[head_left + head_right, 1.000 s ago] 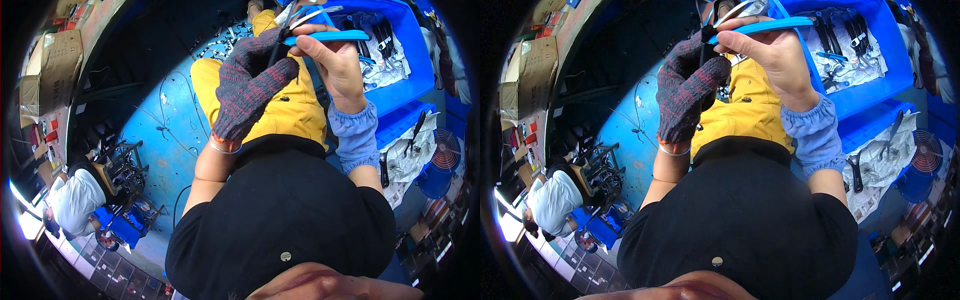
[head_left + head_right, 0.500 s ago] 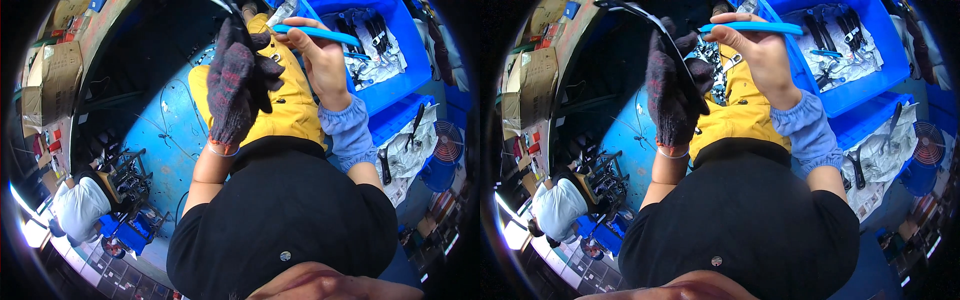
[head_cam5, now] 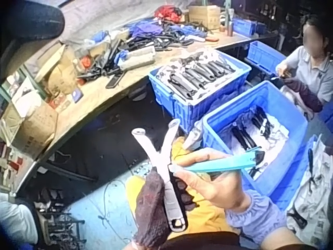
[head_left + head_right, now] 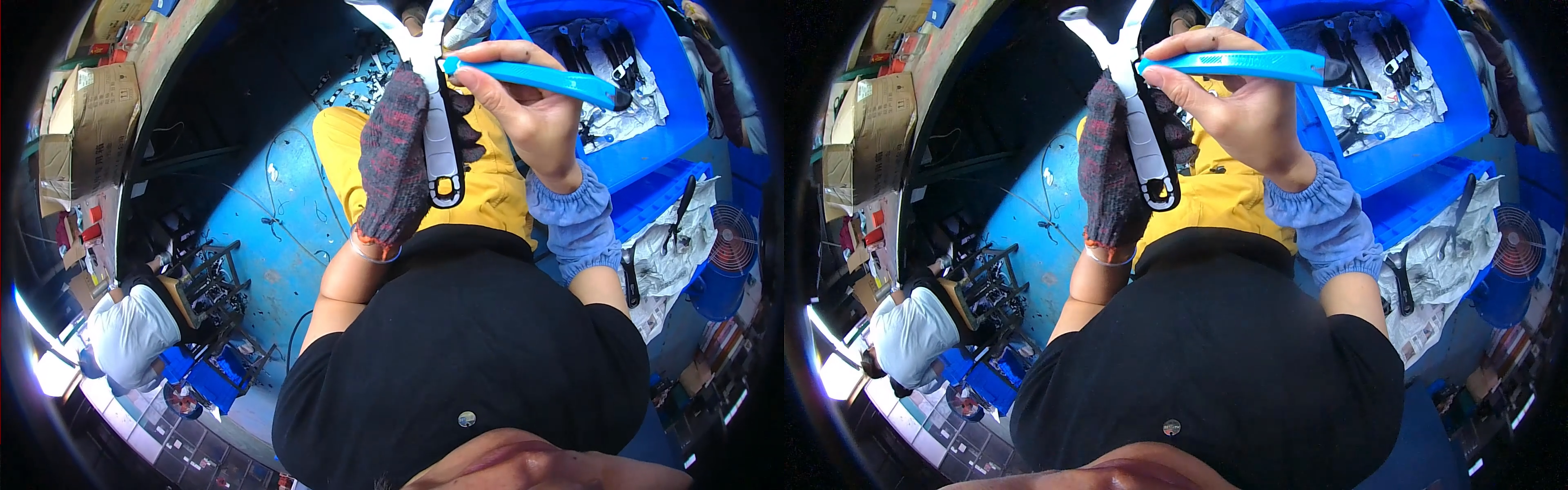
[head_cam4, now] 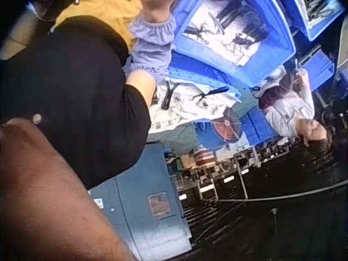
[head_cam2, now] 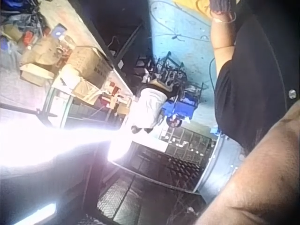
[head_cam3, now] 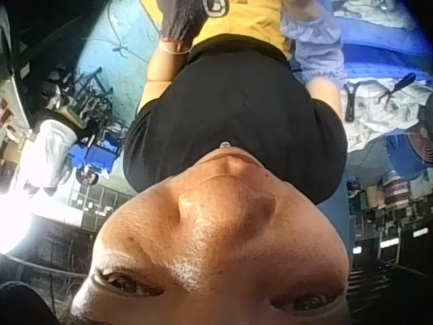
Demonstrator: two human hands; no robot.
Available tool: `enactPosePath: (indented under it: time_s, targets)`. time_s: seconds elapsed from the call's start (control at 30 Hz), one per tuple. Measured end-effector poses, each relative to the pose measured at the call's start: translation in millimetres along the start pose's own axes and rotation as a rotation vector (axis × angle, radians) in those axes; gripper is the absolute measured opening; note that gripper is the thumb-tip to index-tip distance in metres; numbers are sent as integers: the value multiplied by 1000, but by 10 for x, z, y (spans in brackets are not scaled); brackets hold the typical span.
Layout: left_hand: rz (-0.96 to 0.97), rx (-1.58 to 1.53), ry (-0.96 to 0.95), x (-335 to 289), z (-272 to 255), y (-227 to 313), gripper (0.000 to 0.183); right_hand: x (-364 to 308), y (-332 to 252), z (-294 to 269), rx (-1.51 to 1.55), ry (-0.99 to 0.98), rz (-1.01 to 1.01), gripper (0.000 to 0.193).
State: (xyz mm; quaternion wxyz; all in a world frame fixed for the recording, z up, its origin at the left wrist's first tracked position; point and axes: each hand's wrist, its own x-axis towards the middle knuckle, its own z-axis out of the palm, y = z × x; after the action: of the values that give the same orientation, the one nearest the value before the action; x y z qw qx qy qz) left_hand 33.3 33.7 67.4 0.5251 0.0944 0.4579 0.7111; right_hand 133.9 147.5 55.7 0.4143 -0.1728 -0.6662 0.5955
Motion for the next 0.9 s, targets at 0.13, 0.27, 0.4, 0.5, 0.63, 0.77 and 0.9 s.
enactPosePath:
  time_s: [0.13,0.27,0.4,0.5,0.63,0.77,0.9]
  targets:
    - [-49,-64,37,-24,7,-35,44,118,97,-56,464,112,398,19]
    - [-113,-151,15,-37,-28,-64,46,163,145,-86,586,112,490,19]
    - [-93,-108,39,60,-61,-74,50,47,30,-99,295,-102,174,22]
    - [-50,-120,33,56,-48,-99,49,37,-60,-76,209,-141,290,28]
    - [53,-101,44,25,-38,-135,40,71,-87,17,227,-20,322,29]
    - [155,-1,115,54,-54,-178,34,40,-6,118,166,28,231,25]
    - [117,-73,156,146,-134,-200,35,-113,107,175,38,16,173,20]
